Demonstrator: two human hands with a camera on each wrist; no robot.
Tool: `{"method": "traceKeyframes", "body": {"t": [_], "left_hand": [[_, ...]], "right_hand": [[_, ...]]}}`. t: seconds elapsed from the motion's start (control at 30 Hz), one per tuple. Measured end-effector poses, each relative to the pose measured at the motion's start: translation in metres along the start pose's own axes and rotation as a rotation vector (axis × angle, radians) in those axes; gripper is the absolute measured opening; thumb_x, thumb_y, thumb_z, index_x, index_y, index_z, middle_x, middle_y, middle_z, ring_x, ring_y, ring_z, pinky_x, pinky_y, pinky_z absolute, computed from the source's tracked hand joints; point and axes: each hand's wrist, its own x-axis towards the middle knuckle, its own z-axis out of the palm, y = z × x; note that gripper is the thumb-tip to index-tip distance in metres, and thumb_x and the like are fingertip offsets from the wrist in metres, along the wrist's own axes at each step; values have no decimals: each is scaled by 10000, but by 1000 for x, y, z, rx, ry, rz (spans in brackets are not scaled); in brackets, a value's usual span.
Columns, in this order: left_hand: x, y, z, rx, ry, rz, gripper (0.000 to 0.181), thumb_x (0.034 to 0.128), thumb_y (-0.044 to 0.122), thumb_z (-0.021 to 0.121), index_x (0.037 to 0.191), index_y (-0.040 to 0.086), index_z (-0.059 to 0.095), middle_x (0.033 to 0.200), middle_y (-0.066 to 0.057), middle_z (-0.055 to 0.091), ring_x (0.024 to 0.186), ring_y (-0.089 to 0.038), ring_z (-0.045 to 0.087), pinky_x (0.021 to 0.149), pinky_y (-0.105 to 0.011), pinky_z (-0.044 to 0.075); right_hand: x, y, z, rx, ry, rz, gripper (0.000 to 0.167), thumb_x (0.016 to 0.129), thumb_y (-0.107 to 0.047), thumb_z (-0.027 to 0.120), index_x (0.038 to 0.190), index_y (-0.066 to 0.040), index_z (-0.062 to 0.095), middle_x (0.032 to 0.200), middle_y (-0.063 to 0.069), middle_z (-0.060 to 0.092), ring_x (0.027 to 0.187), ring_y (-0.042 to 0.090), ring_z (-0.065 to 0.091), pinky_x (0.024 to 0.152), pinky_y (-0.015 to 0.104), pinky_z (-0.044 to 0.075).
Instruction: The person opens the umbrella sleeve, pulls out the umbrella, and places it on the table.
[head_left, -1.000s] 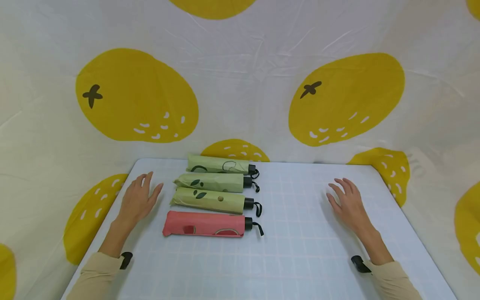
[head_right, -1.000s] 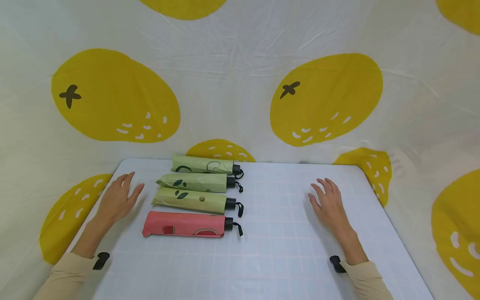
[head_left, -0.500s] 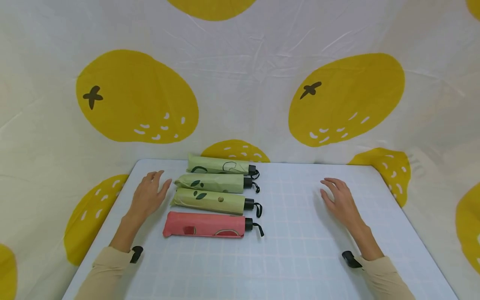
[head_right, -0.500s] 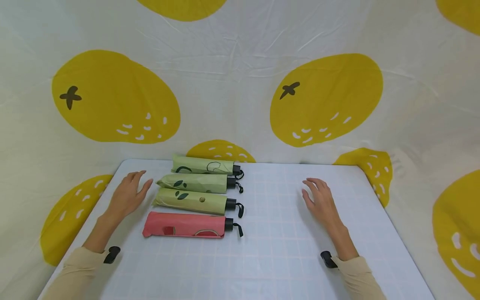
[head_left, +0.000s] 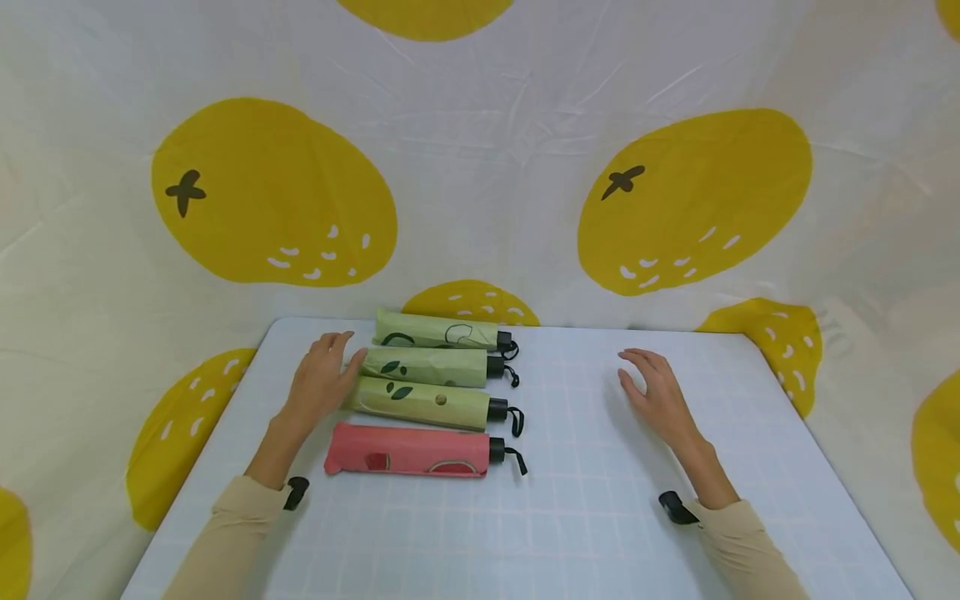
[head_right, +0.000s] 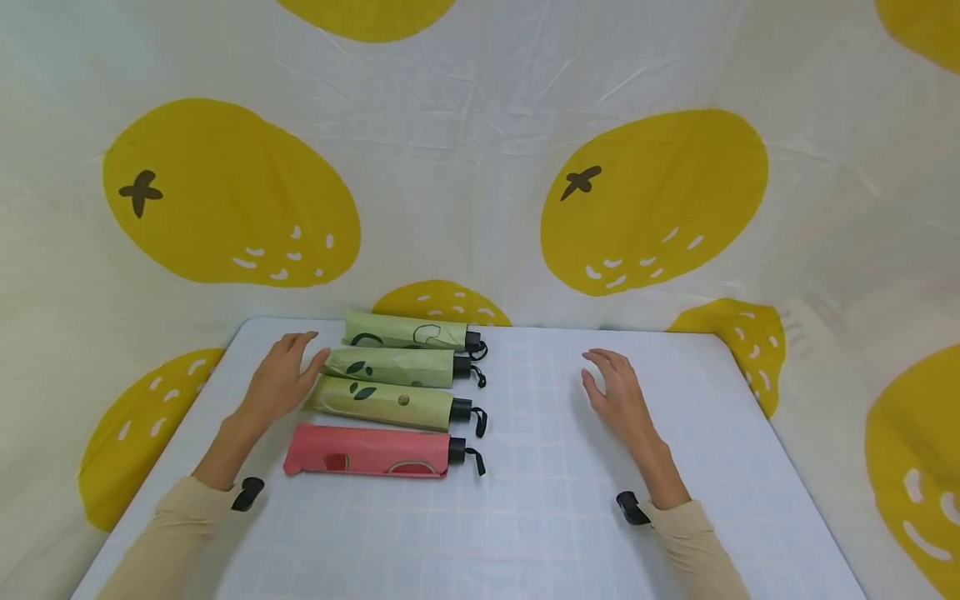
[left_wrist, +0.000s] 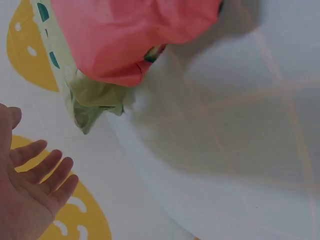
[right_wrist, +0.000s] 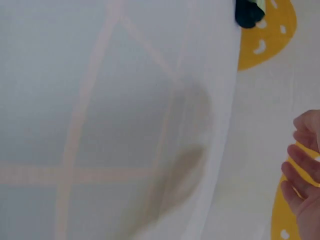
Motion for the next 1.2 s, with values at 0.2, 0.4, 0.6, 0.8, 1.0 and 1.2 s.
{"method": "traceKeyframes", "body": {"t": [0.2,0.4,0.6,0.8,1.0,1.2], "left_hand": [[11,10,7,-3,-30,16,531,1079,305,538,1399,-118,515,1322,-347,536,1211,-511,523,1010,-649,429],[22,21,12,-31,-53,44,527,1083,296,538,1401,-124,514,1327,-339,534,1214,-500,520,1020,-624,436],[32,30,18,-40,-49,85,506,1074,270,559,1393,-121,521,1315,-344,533,1188,-498,534,998,-617,456],[38,37,23,-54,-71,87,505,1070,266,575,1406,-107,524,1297,-327,543,1171,-481,546,975,-602,477],[43,45,32,-80,-128,84,514,1074,268,562,1441,-86,496,1329,-312,531,1191,-468,535,982,-593,474],[49,53,42,-88,-161,117,505,1076,245,559,1455,-81,482,1370,-314,509,1217,-465,530,999,-585,469]], "right_hand": [[6,-9,12,26,-8,-10,310,933,4,715,1235,59,671,1256,223,635,1217,403,527,1034,596,418],[14,-16,22,65,-14,-3,319,934,-3,718,1245,53,670,1273,212,630,1228,392,524,1045,588,417],[23,-23,34,73,-25,3,307,951,-20,703,1249,42,670,1280,203,630,1239,385,525,1068,568,412],[31,-34,45,102,-60,26,314,975,-47,681,1279,29,658,1301,201,622,1250,382,522,1077,575,414],[37,-40,56,165,-74,56,321,986,-65,677,1295,13,647,1303,185,624,1251,371,532,1082,589,392],[43,-49,68,207,-99,67,337,994,-86,670,1313,19,633,1309,189,619,1250,368,546,1082,574,404]]}}
